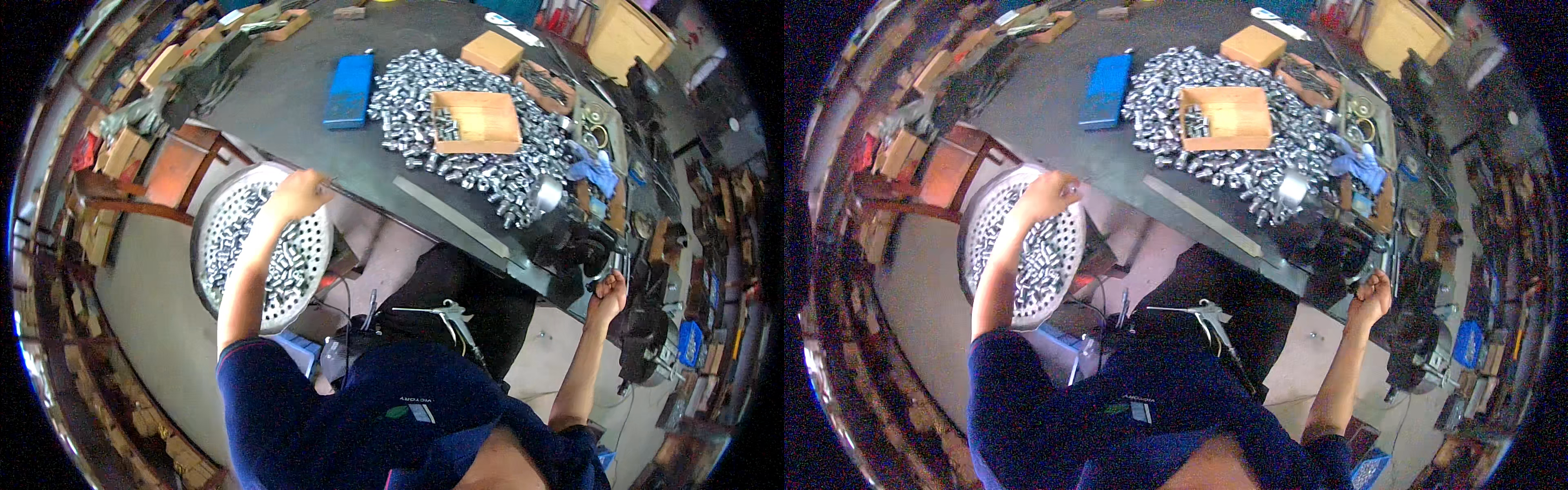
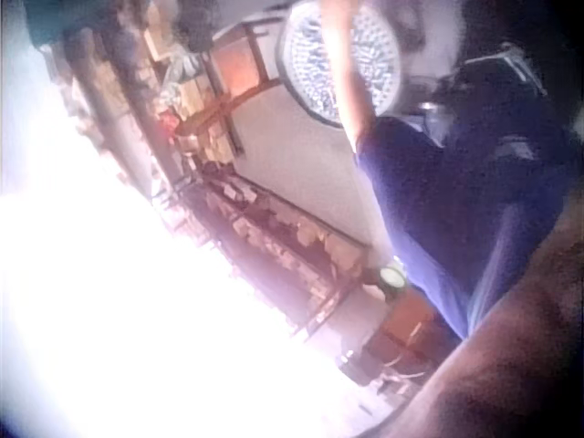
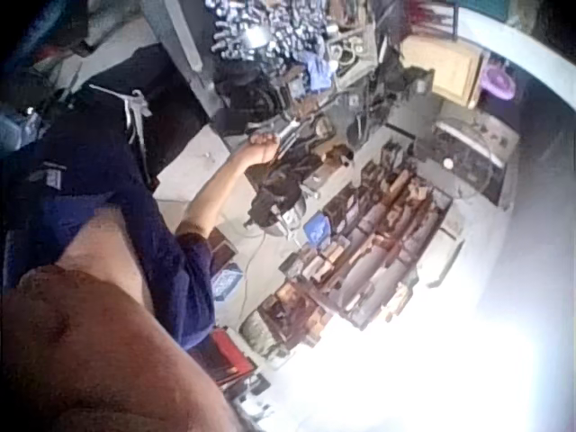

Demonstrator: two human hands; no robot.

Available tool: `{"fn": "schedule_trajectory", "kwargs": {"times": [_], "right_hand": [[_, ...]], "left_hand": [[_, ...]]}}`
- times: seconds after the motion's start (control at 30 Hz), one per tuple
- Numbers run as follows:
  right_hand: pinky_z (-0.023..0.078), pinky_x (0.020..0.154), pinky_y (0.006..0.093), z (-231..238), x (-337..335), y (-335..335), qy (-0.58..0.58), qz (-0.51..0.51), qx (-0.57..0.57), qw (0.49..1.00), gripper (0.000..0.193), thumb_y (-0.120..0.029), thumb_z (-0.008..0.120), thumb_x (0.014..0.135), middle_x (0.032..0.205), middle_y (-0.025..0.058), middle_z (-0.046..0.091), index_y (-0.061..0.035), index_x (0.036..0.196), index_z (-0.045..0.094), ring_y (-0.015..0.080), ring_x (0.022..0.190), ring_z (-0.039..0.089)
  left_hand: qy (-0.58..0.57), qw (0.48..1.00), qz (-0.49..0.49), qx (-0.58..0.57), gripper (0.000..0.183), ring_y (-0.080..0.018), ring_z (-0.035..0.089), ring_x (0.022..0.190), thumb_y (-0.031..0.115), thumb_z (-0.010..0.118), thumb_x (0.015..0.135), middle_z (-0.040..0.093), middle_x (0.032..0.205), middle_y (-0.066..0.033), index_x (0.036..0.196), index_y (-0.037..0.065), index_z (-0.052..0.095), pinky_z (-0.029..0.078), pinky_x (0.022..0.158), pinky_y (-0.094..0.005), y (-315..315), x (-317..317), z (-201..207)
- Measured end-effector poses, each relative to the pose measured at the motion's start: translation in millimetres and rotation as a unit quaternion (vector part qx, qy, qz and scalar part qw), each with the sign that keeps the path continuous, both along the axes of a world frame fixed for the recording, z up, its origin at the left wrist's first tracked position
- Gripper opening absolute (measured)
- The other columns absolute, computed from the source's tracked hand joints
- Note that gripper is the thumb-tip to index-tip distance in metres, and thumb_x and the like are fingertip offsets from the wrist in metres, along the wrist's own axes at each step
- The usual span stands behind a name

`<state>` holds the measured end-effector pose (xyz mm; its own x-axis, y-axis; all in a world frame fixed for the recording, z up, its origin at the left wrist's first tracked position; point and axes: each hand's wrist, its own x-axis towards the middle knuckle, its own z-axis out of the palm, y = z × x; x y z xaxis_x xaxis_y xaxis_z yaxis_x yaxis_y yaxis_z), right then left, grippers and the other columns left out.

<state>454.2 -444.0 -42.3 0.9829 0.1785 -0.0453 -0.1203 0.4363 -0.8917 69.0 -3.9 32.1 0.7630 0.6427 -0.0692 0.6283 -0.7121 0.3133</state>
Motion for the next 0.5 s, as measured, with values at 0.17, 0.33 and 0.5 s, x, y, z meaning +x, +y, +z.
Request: {"fn": "schedule_trajectory", "kwargs": {"times": [0.17, 0.33, 0.5], "right_hand": [[0.025, 0.037, 0.0183, -18.6, 28.3, 2.3, 0.020, 0.029, 0.024, 0.999, 0.020, -0.014, 0.038, 0.085, 0.066, -0.0011, 0.045, 0.0007, 0.096, 0.048, 0.0050, 0.044, 0.032], [0.024, 0.039, 0.0168, -19.8, 25.1, -3.7, -0.014, 0.027, 0.006, 1.000, 0.018, -0.011, 0.041, 0.084, 0.067, -0.0010, 0.044, 0.0012, 0.095, 0.049, 0.0044, 0.048, 0.033], [0.024, 0.038, 0.0170, -9.7, 13.2, 0.2, -0.005, 0.008, 0.012, 1.000, 0.020, -0.018, 0.046, 0.083, 0.068, 0.0005, 0.047, -0.0002, 0.091, 0.052, 0.0047, 0.046, 0.032]], "left_hand": [[0.054, 0.996, 0.062, 0.029, 0.016, -0.0309, 0.058, 0.072, 0.018, 0.059, 0.064, 0.059, 0.071, -0.0141, 0.075, 0.006, 0.061, 0.046, 0.068, -0.0396, -1.7, -87.4, -73.2], [0.063, 0.988, 0.105, 0.094, 0.012, -0.0300, 0.058, 0.069, 0.015, 0.058, 0.065, 0.059, 0.069, -0.0140, 0.074, 0.008, 0.061, 0.046, 0.063, -0.0388, -17.0, -94.0, -111.8], [0.037, 0.994, 0.068, 0.072, 0.015, -0.0318, 0.057, 0.067, 0.018, 0.057, 0.067, 0.058, 0.069, -0.0164, 0.077, 0.008, 0.059, 0.045, 0.061, -0.0408, -8.2, -80.2, -86.9]]}}
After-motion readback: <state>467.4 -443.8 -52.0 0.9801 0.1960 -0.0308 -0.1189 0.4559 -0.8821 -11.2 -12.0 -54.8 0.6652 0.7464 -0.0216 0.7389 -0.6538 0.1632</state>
